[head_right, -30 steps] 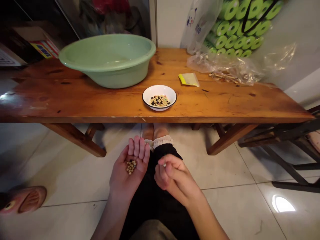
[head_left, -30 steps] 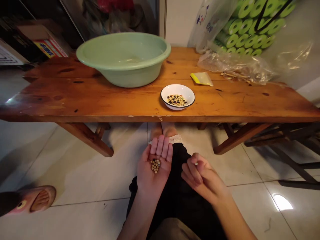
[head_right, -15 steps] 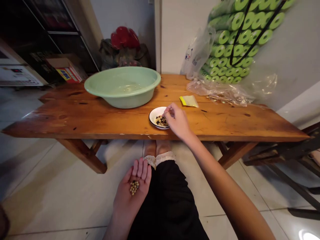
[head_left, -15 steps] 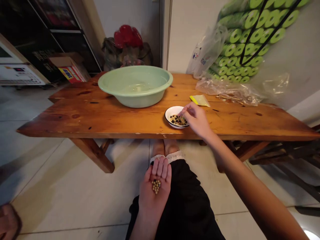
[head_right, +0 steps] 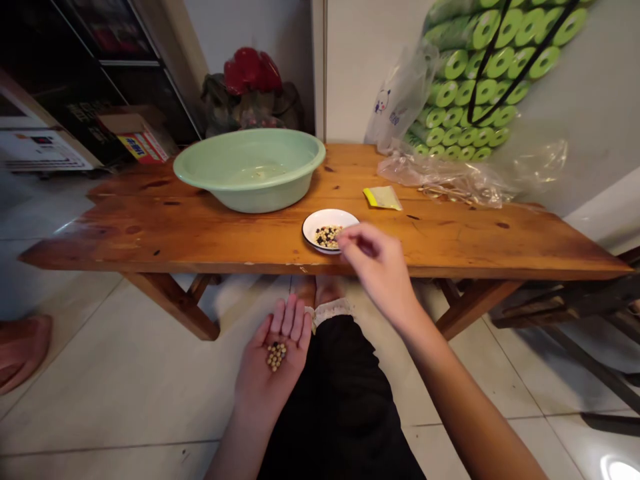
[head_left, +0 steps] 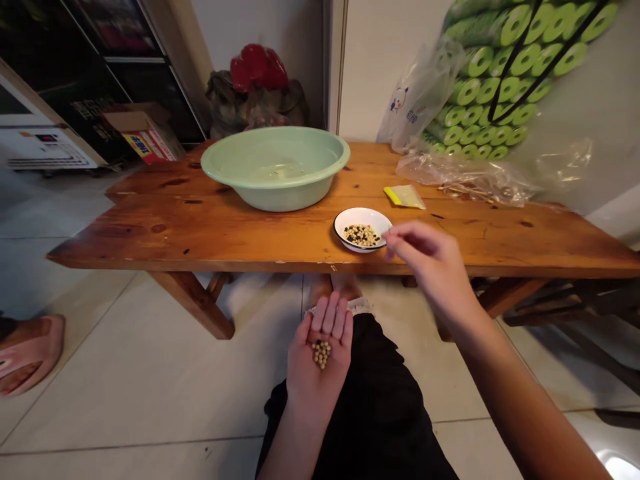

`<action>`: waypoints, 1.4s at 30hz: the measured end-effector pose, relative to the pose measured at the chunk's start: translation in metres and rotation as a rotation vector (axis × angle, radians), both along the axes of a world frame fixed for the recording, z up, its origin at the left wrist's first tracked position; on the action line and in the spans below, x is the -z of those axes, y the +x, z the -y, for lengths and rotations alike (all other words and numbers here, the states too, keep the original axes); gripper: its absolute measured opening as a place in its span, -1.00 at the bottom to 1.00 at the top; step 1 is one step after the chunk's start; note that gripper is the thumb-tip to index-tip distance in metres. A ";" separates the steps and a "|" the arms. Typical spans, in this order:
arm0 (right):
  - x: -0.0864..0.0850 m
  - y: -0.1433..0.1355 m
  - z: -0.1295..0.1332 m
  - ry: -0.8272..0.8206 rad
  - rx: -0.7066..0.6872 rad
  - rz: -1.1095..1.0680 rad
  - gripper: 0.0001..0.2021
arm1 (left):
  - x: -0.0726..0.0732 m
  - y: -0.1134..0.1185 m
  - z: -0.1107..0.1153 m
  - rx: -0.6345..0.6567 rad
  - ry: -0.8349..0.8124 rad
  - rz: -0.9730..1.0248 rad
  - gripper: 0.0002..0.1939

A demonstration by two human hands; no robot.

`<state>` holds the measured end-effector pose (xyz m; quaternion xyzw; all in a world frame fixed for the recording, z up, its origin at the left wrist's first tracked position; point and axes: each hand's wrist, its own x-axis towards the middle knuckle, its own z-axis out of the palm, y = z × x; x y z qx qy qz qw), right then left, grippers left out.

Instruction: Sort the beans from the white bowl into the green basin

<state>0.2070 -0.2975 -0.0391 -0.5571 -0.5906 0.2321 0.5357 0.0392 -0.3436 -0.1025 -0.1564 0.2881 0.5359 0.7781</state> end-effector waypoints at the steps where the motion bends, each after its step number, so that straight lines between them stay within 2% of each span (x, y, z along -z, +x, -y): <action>1: 0.000 -0.005 0.020 -0.032 -0.025 0.034 -0.91 | -0.004 0.002 0.000 0.013 0.032 0.013 -0.58; 3: 0.006 -0.017 0.058 -0.082 -0.129 0.144 -0.91 | -0.012 0.006 0.002 0.056 0.096 0.044 -0.56; 5: 0.016 -0.029 0.088 -0.053 -0.188 0.230 -0.87 | -0.018 0.011 0.005 0.096 0.147 0.062 -0.55; 7: 0.026 -0.038 0.107 -0.012 -0.178 0.333 -0.81 | -0.021 0.016 0.010 0.127 0.180 0.067 -0.54; 10: 0.034 -0.045 0.120 0.019 -0.129 0.503 -0.75 | -0.022 0.019 0.018 0.164 0.200 0.074 -0.53; 14: 0.033 -0.046 0.123 0.070 -0.102 0.625 -0.77 | -0.021 0.021 0.021 0.164 0.214 0.081 -0.50; 18: 0.032 -0.046 0.123 0.116 -0.091 0.634 -0.81 | -0.021 0.021 0.022 0.173 0.209 0.075 -0.49; 33: 0.028 -0.042 0.122 0.070 -0.171 0.660 -0.80 | -0.024 0.017 0.024 0.225 0.188 0.146 -0.49; 42: 0.028 -0.041 0.121 0.027 -0.201 0.672 -0.81 | -0.022 0.018 0.024 0.220 0.151 0.075 -0.50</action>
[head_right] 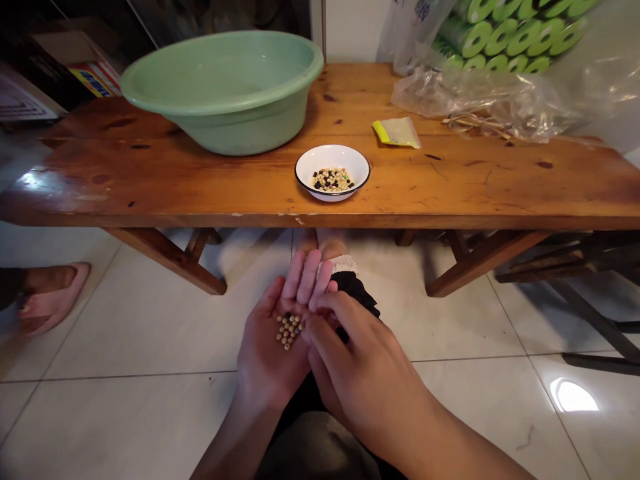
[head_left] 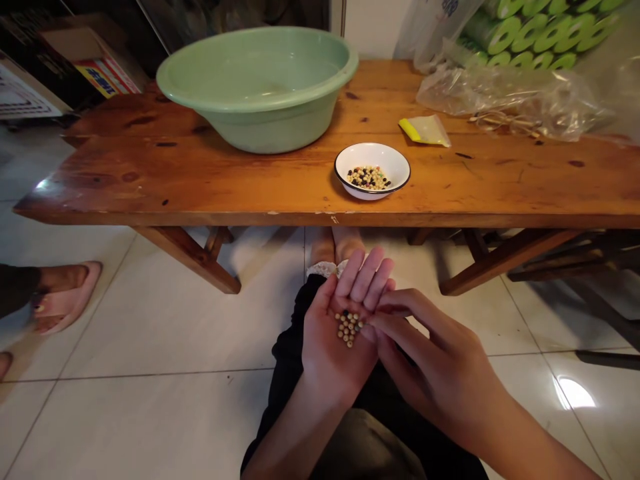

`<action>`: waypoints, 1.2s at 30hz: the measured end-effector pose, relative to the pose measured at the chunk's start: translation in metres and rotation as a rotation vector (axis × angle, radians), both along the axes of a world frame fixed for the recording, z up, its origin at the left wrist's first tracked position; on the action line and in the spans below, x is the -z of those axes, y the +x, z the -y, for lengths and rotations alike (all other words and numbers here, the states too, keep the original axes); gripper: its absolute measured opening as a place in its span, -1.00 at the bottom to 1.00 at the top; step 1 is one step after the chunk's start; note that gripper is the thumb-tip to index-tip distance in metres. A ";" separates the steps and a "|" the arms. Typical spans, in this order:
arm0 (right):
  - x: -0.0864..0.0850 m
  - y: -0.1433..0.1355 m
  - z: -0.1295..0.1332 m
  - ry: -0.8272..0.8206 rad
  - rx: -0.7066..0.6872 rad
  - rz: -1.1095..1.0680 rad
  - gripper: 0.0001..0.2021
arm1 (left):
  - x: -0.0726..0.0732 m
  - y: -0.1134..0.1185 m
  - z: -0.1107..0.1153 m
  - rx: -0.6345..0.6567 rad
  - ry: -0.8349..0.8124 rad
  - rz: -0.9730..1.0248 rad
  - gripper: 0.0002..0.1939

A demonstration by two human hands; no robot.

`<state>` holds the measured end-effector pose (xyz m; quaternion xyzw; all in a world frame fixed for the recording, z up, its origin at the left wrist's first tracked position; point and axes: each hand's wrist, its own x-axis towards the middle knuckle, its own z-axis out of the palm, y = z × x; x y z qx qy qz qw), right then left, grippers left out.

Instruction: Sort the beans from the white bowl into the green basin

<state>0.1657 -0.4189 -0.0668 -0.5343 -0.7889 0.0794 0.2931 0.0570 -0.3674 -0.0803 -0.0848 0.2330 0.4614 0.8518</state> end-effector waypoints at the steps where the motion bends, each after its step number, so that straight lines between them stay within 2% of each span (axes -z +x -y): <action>1: 0.000 0.000 0.000 0.000 -0.002 0.008 -0.82 | 0.000 0.000 0.000 0.000 0.005 0.003 -0.50; 8: -0.002 -0.002 0.000 0.022 0.022 0.218 -0.81 | 0.009 0.000 0.001 -0.002 0.074 0.006 -0.54; 11: -0.001 0.002 0.000 -0.047 -0.014 0.172 -0.77 | 0.015 0.001 0.004 -0.005 0.099 0.012 -0.55; 15: 0.005 0.010 -0.004 -0.178 -0.094 -0.095 -0.62 | 0.018 0.000 0.007 -0.015 0.116 0.006 -0.57; 22: 0.036 0.023 -0.009 -0.541 0.005 -0.863 -0.82 | 0.011 0.002 0.003 0.000 0.035 -0.012 -0.54; 28: 0.061 0.020 -0.008 -0.719 -0.087 -1.484 -0.78 | 0.008 0.000 0.002 0.000 -0.041 0.006 -0.54; 32: 0.070 0.015 -0.007 -0.750 -0.146 -1.594 -0.77 | 0.010 -0.006 0.002 -0.023 -0.063 0.018 -0.53; 34: 0.063 0.018 -0.014 -0.725 -0.156 -1.600 -0.76 | 0.014 -0.009 0.002 -0.045 -0.082 0.014 -0.53; 36: 0.045 0.026 -0.031 -0.680 -0.137 -1.578 -0.82 | 0.018 -0.013 0.002 -0.081 -0.119 -0.019 -0.55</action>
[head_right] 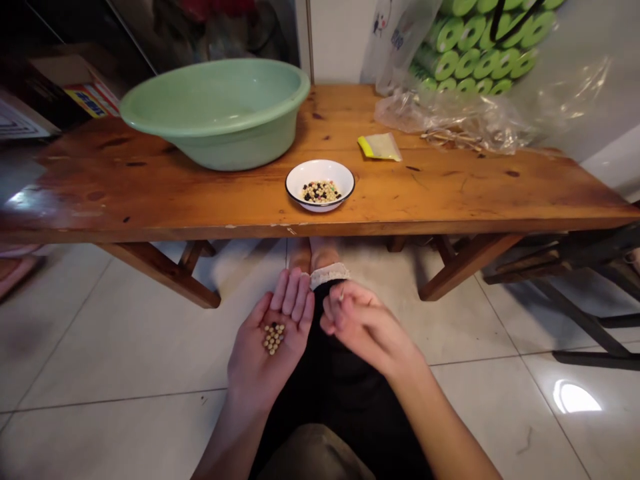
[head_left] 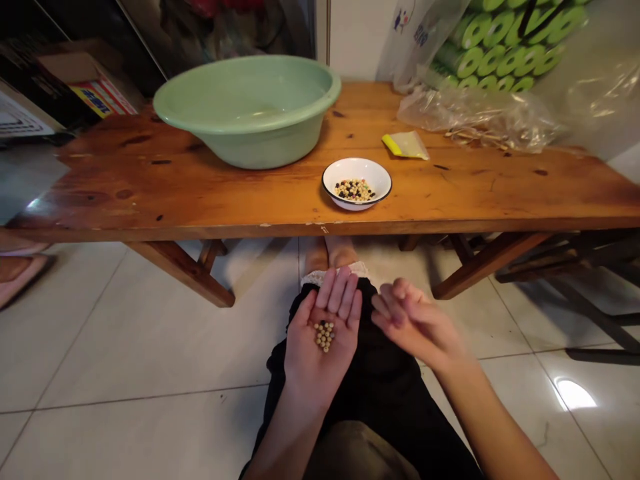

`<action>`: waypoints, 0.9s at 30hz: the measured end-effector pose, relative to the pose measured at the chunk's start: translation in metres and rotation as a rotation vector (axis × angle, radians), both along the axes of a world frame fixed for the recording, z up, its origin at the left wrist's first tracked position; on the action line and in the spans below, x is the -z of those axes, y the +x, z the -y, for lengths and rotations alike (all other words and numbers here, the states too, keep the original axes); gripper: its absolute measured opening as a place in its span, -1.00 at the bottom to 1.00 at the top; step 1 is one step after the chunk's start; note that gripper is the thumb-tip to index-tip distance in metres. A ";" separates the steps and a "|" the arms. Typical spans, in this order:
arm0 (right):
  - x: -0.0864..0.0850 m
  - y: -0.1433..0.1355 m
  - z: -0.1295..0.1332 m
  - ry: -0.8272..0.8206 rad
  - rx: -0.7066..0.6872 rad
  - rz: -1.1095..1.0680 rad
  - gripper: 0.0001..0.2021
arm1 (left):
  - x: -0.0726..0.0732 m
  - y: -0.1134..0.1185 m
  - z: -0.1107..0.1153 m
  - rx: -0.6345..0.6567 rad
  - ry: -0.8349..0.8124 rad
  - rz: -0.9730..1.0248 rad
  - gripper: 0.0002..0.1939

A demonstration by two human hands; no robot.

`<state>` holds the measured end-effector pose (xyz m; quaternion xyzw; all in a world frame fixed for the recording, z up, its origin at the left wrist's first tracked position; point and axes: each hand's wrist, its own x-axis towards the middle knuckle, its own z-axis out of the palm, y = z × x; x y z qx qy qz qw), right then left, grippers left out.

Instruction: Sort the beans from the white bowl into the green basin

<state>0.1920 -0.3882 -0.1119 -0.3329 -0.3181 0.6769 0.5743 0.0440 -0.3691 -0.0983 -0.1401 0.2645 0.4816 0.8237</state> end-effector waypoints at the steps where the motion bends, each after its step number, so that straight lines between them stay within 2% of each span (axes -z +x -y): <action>1: -0.012 0.005 -0.013 0.019 0.029 0.034 -0.87 | 0.002 -0.002 0.000 -0.019 -0.021 -0.022 -0.56; 3: -0.038 0.015 -0.045 0.088 0.142 0.183 -0.97 | 0.005 -0.006 0.001 -0.057 -0.059 -0.067 -0.58; 6: -0.066 0.023 -0.102 0.299 0.283 0.453 -0.97 | 0.007 -0.014 0.003 -0.104 -0.073 -0.110 -0.58; 8: -0.071 0.024 -0.135 0.392 0.358 0.674 -0.96 | 0.009 -0.019 0.004 -0.131 -0.073 -0.123 -0.56; 11: -0.062 0.021 -0.165 0.436 0.391 0.835 -0.97 | 0.012 -0.027 0.005 -0.161 -0.077 -0.134 -0.54; 16: -0.044 0.019 -0.172 0.462 0.476 1.009 -0.86 | 0.017 -0.032 0.006 -0.180 -0.077 -0.157 -0.53; 22: -0.040 0.021 -0.170 0.448 0.516 1.180 -0.82 | 0.023 -0.032 0.015 -0.164 -0.045 -0.139 -0.52; 27: -0.038 0.019 -0.172 0.431 0.551 1.221 -0.84 | 0.031 -0.032 0.028 -0.147 -0.018 -0.126 -0.54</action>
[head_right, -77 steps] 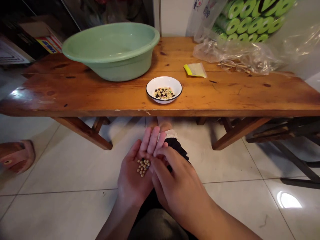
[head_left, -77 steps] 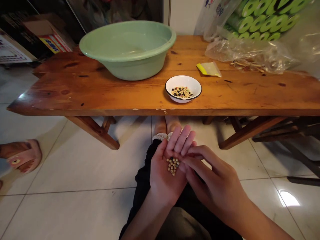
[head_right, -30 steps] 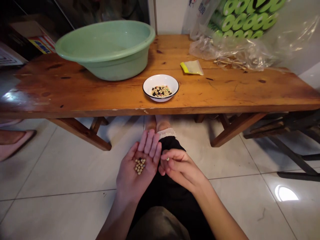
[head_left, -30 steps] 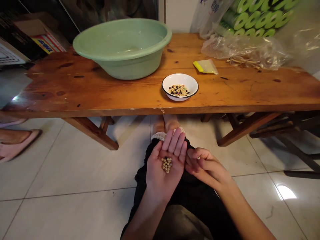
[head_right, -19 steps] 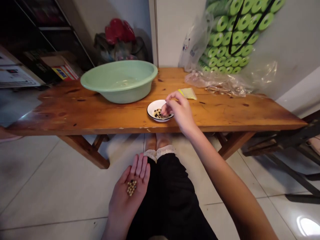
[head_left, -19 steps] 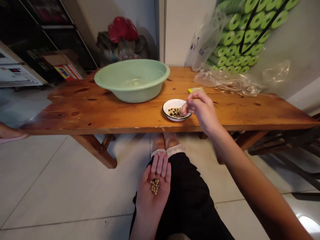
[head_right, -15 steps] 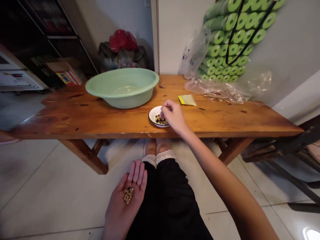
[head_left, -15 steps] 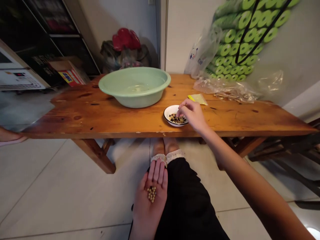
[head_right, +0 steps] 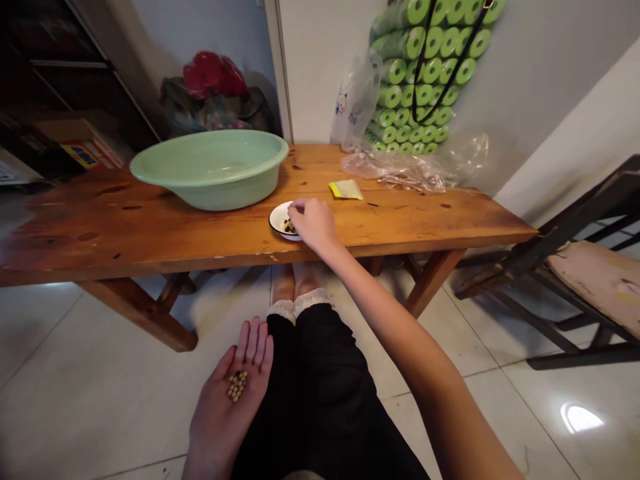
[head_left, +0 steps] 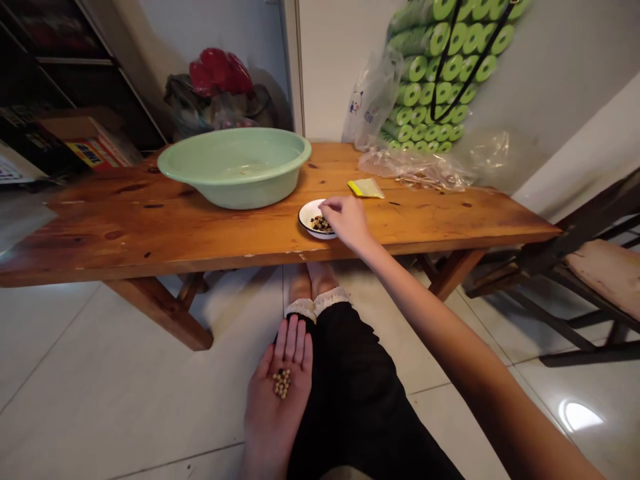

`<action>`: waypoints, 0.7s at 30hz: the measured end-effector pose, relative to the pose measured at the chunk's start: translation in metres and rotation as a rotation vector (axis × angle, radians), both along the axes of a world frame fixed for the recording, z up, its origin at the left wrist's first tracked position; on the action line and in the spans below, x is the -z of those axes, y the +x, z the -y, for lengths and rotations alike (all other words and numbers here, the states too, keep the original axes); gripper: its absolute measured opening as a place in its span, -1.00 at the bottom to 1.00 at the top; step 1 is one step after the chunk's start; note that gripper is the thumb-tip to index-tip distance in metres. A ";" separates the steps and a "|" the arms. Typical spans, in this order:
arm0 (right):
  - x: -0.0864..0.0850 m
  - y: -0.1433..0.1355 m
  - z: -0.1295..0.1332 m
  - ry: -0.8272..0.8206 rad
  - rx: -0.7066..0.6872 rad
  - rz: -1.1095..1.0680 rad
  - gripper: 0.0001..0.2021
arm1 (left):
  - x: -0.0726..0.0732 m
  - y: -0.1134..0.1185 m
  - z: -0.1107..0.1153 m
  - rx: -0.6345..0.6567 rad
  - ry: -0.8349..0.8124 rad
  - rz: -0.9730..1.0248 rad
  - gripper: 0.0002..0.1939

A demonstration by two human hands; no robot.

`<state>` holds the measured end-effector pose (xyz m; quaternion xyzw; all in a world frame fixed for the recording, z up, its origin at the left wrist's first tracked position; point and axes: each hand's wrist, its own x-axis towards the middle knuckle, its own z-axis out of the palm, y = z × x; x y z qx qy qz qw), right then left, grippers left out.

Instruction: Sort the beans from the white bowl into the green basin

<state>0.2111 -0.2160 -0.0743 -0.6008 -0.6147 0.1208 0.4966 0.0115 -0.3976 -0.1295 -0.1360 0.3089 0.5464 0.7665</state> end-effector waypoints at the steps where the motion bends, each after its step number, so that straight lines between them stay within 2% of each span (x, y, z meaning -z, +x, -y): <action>1: 0.000 -0.001 0.000 0.011 0.011 -0.010 -0.85 | 0.001 0.001 0.002 0.001 0.003 -0.005 -0.54; 4: -0.004 -0.001 0.004 0.071 0.037 -0.077 -0.86 | 0.004 0.001 0.009 0.004 0.006 -0.026 -0.55; 6: -0.008 0.005 0.016 0.120 0.055 -0.146 -0.85 | 0.007 -0.001 0.012 -0.001 0.005 -0.046 -0.55; 9: -0.003 0.032 0.056 0.158 0.083 -0.242 -0.88 | 0.012 -0.010 0.015 0.011 0.003 -0.059 -0.56; 11: 0.015 0.062 0.097 0.133 0.112 -0.286 -0.90 | 0.017 -0.017 0.015 0.039 -0.008 -0.046 -0.55; 13: 0.049 0.096 0.147 0.047 0.164 -0.322 -0.83 | 0.023 -0.022 0.014 0.076 -0.019 -0.027 -0.54; 16: 0.122 0.138 0.232 -0.158 0.260 -0.400 -0.75 | 0.037 -0.028 0.010 0.129 -0.008 -0.021 -0.53; 19: 0.198 0.146 0.318 -0.383 0.349 -0.506 -0.74 | 0.055 -0.031 0.008 0.200 0.018 0.011 -0.48; 21: 0.238 0.136 0.368 -0.492 0.424 -0.573 -0.75 | 0.069 -0.030 0.008 0.281 0.034 0.068 -0.43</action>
